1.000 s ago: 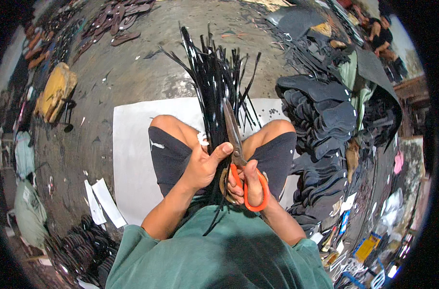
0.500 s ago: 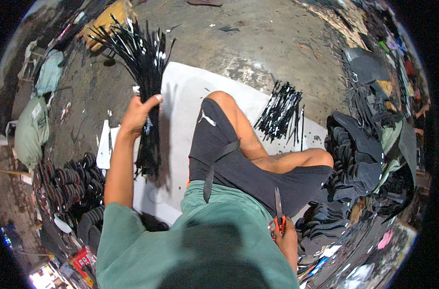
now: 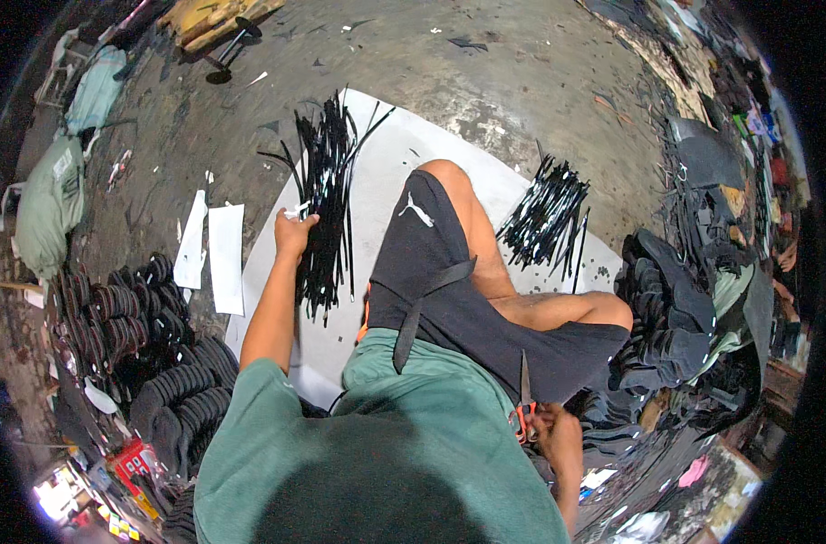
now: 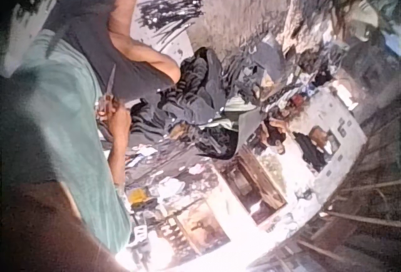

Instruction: The person sits on the floor and repeatedly gathers bundles of long black rubber strips, aligns them, and cuts them into shorter lengths using red-handled scissors. The cut pieces are placed into a pile on the floor.

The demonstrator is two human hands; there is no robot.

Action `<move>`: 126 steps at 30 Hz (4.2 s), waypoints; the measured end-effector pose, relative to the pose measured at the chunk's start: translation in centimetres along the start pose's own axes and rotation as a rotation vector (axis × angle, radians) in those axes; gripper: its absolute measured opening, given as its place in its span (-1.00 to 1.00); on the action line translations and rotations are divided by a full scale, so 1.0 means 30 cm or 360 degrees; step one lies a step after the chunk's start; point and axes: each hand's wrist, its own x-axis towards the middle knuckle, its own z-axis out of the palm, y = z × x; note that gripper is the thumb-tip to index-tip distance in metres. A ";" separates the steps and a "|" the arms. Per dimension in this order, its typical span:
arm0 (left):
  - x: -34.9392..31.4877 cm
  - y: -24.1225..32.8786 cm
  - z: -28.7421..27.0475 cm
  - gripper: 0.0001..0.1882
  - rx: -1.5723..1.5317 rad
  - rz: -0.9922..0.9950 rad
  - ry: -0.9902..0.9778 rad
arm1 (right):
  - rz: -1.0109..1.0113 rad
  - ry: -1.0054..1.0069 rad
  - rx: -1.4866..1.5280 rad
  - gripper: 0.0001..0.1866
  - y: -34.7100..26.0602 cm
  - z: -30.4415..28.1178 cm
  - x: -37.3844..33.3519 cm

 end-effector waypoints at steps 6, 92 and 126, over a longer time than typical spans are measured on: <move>0.033 0.009 -0.118 -0.81 -0.1261 -0.0703 -0.0892 | -0.0557 0.0545 0.0593 -0.69 -0.328 -0.129 0.190; -1.015 1.330 -0.014 -0.70 -0.1186 0.1265 -0.1450 | -0.1766 0.1350 0.1334 -0.72 -0.585 -0.679 0.175; -0.955 1.404 -0.058 -0.72 -0.1423 0.1273 -0.1343 | -0.1706 0.1393 0.1279 -0.69 -0.552 -0.711 0.058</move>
